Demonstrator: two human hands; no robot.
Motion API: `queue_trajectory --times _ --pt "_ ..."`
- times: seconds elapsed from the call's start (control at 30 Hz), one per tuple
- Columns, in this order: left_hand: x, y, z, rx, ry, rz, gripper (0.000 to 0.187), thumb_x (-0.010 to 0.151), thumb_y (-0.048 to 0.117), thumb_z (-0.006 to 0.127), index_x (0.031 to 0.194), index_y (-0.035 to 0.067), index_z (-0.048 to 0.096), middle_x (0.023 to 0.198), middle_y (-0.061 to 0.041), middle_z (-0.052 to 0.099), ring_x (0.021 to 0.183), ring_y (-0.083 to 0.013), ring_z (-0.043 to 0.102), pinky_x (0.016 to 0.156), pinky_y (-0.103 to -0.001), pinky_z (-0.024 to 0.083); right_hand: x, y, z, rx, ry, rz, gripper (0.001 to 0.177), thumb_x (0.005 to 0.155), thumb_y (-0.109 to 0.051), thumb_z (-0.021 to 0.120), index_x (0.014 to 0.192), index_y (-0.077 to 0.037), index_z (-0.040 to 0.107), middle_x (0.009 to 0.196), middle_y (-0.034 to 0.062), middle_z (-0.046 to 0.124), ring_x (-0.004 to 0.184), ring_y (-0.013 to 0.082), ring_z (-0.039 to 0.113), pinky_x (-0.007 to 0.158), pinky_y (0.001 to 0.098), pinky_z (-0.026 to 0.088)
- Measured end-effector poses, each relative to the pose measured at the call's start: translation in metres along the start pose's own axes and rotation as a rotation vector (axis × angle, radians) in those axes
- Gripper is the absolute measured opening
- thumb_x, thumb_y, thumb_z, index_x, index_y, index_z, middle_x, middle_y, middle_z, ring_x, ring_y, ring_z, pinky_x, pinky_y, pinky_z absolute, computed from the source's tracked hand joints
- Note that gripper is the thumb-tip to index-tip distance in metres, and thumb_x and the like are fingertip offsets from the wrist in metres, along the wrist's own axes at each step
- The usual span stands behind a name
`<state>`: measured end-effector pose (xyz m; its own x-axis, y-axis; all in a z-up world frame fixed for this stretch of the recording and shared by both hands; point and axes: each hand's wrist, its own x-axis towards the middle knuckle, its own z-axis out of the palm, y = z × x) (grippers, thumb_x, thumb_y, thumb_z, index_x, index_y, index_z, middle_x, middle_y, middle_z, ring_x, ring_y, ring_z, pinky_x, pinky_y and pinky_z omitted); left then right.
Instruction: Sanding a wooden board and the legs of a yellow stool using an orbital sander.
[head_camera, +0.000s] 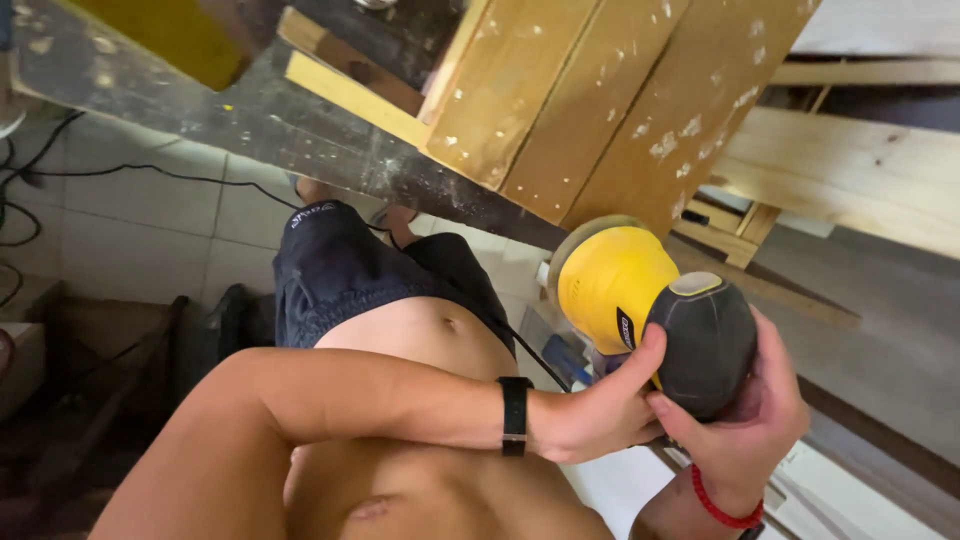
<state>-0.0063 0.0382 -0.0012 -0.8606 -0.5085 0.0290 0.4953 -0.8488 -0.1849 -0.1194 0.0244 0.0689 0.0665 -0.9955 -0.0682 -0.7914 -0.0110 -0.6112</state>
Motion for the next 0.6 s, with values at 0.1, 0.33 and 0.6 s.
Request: queue_trajectory --times 0.1,0.33,0.6 --pt "-0.004 -0.003 -0.002 0.026 0.007 0.064 0.098 0.079 0.078 0.019 0.157 0.019 0.009 0.162 -0.001 0.015 0.147 -0.0180 0.018 0.122 -0.033 0.014 -0.004 0.008 0.002 0.009 0.026 -0.077 0.090 0.056 -0.013 0.080 0.135 0.015 0.046 0.123 0.0196 0.055 0.114 0.0235 0.053 0.104 0.0340 0.047" --pt "-0.011 -0.004 -0.030 0.064 0.073 0.231 0.095 0.078 0.078 0.038 0.155 0.022 0.031 0.154 0.000 0.039 0.140 -0.0149 0.039 0.117 -0.035 0.032 -0.001 0.000 0.028 0.047 0.184 -0.194 0.090 0.048 -0.012 0.086 0.129 0.014 0.055 0.105 0.0151 0.061 0.096 0.0178 0.056 0.092 0.0299 0.051" --pt "-0.102 0.028 -0.030 -0.254 0.133 0.257 0.082 0.076 0.071 0.048 0.136 0.016 0.055 0.139 -0.008 0.057 0.127 -0.0257 0.053 0.109 -0.046 0.039 0.006 -0.032 0.062 -0.256 -0.086 -0.507 0.100 0.053 -0.050 0.092 0.130 -0.002 0.050 0.119 0.0136 0.065 0.102 0.0172 0.068 0.090 0.0289 0.051"
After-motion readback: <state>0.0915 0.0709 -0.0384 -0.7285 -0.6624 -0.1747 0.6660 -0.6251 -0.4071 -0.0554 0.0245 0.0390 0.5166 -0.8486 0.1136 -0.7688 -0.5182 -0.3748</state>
